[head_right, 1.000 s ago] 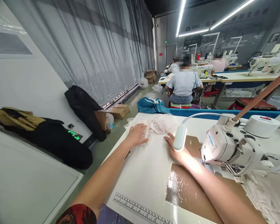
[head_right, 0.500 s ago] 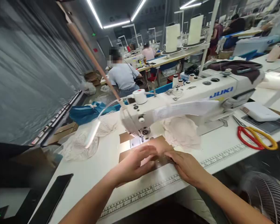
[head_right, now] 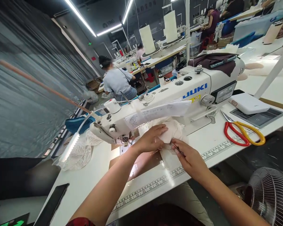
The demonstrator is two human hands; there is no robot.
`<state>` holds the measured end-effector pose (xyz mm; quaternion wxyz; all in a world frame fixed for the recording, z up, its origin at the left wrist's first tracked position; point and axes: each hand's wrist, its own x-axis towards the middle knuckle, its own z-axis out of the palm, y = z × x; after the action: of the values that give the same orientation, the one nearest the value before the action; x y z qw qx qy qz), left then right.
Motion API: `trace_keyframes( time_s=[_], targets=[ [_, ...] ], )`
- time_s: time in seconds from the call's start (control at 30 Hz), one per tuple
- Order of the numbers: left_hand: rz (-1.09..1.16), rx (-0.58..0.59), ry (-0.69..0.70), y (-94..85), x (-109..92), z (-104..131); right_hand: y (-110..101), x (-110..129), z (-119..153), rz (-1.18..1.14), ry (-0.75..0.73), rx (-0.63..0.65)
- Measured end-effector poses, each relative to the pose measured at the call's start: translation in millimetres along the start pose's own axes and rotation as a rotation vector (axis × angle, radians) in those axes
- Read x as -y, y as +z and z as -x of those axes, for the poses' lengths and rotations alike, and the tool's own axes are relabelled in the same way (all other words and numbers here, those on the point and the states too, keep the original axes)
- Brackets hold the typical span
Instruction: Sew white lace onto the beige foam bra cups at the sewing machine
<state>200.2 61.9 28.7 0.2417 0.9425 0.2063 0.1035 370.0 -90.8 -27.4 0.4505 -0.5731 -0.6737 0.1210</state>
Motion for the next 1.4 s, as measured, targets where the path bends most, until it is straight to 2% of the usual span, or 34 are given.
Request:
trace_keyframes(
  time_s=[0.1,0.27,0.5,0.6,0.73,0.8,0.9,1.03,1.1,1.17,1.23,1.3,1.4],
  targets=[
    [0.049,0.004,-0.027,-1.9,-2,2,1,-2,1,0.004,0.020,0.056],
    [0.216,-0.067,-0.038,0.5,-1,-5,2,-2,5,-0.002,-0.008,0.068],
    [0.582,-0.236,-0.067,6.1,-6,3,8,-1,7,0.174,0.001,0.174],
    [0.546,-0.374,0.016,3.9,-20,16,10,4,6,0.287,-0.006,0.181],
    [0.362,-0.528,0.212,-1.3,-46,52,15,8,7,0.465,-0.085,0.198],
    [0.312,-0.574,0.221,-1.9,-56,80,18,6,8,0.519,-0.166,0.202],
    [0.273,-0.685,0.077,0.3,-60,129,20,-1,13,0.544,-0.281,0.241],
    [0.283,-0.826,-0.292,4.9,-48,188,18,-6,18,0.509,-0.394,0.224],
    [0.361,-0.866,-0.447,6.7,-39,208,20,4,18,0.419,-0.360,0.150],
    [0.465,-0.883,-0.526,8.0,-32,219,27,28,14,0.296,-0.274,0.088],
    [0.555,-0.888,-0.551,8.7,-28,222,44,62,7,0.127,-0.218,0.168],
    [0.665,-0.889,-0.548,8.8,-28,221,68,98,-4,-0.019,-0.248,0.220],
    [0.990,-0.903,-0.527,7.0,-31,218,106,134,-19,-0.070,-0.227,0.283]
  ],
)
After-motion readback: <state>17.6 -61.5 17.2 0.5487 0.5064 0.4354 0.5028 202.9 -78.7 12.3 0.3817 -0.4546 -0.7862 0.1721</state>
